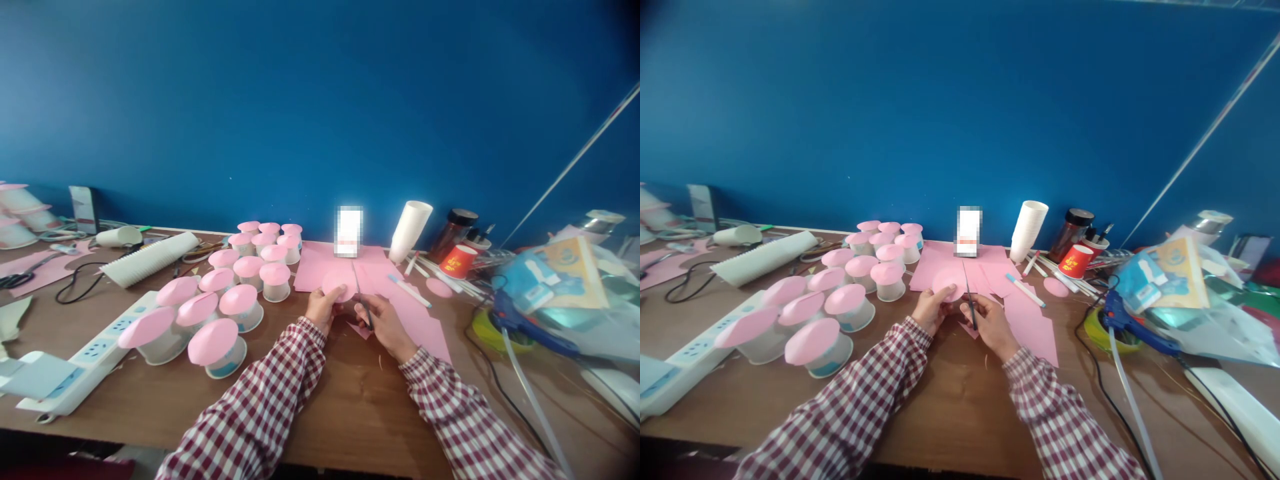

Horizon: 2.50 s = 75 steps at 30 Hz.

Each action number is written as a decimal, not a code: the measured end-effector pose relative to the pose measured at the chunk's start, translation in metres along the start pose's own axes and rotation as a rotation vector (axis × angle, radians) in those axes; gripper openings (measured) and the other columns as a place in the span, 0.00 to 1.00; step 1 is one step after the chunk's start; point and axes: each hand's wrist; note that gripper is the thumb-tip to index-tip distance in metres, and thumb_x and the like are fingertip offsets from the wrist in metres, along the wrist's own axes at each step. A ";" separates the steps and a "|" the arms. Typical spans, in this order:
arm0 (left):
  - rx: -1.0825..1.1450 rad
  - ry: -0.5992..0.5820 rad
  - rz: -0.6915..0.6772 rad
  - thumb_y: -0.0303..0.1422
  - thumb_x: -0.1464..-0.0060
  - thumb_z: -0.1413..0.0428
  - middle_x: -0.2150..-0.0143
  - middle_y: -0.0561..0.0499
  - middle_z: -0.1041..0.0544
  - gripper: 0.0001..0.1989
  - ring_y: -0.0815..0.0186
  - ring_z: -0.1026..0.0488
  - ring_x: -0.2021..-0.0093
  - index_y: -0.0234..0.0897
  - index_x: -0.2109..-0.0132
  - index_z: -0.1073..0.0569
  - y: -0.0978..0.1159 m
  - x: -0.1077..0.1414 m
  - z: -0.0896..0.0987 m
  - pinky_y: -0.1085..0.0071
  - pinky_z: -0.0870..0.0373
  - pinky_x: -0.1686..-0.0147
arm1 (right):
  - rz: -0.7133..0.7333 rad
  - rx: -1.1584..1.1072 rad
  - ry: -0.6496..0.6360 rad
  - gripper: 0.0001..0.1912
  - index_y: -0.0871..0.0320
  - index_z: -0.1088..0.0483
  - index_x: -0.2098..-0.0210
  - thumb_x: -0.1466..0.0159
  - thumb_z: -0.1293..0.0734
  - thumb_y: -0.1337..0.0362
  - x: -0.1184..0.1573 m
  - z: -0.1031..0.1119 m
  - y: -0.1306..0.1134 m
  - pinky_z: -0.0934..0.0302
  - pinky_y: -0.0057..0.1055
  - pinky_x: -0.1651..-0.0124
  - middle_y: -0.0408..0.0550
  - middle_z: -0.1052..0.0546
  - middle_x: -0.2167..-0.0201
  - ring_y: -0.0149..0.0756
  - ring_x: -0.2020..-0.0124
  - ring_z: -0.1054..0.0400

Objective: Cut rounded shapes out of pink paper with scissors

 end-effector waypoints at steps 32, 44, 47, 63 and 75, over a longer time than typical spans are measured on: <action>0.002 0.014 -0.001 0.31 0.64 0.34 0.75 0.51 0.28 0.16 0.75 0.34 0.80 0.28 0.67 0.27 0.001 -0.001 -0.001 0.79 0.38 0.85 | -0.024 0.061 0.023 0.23 0.60 0.29 0.54 0.44 0.33 0.51 0.002 -0.001 -0.009 0.42 0.26 0.80 0.41 0.32 0.81 0.29 0.80 0.38; -0.009 0.007 -0.022 0.31 0.66 0.33 0.75 0.50 0.28 0.18 0.74 0.34 0.80 0.26 0.66 0.27 0.000 0.000 -0.001 0.79 0.39 0.85 | -0.027 0.001 0.000 0.23 0.59 0.29 0.54 0.44 0.33 0.51 0.003 -0.002 -0.006 0.41 0.25 0.79 0.39 0.33 0.80 0.28 0.81 0.38; -0.014 0.007 -0.022 0.31 0.65 0.33 0.75 0.50 0.28 0.18 0.74 0.34 0.80 0.27 0.65 0.27 0.000 0.000 0.000 0.79 0.40 0.86 | -0.026 -0.009 -0.006 0.23 0.59 0.29 0.54 0.44 0.32 0.51 0.002 -0.001 -0.005 0.41 0.26 0.79 0.39 0.33 0.81 0.28 0.81 0.39; -0.016 0.006 -0.014 0.31 0.65 0.34 0.75 0.50 0.27 0.18 0.74 0.34 0.80 0.27 0.65 0.27 0.000 0.001 0.000 0.79 0.39 0.85 | -0.045 0.062 -0.003 0.23 0.60 0.29 0.55 0.44 0.33 0.51 0.003 0.000 -0.013 0.43 0.24 0.80 0.41 0.33 0.79 0.29 0.80 0.38; -0.029 0.015 -0.012 0.32 0.66 0.33 0.76 0.50 0.27 0.18 0.74 0.34 0.81 0.28 0.66 0.27 0.002 0.001 -0.001 0.78 0.40 0.85 | -0.026 0.093 0.009 0.24 0.60 0.28 0.55 0.44 0.33 0.50 0.004 0.000 -0.015 0.41 0.25 0.80 0.41 0.32 0.80 0.29 0.80 0.37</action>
Point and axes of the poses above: each hand's wrist, its own x-axis away from the middle knuckle, its own z-axis out of the back of the hand, y = z × x
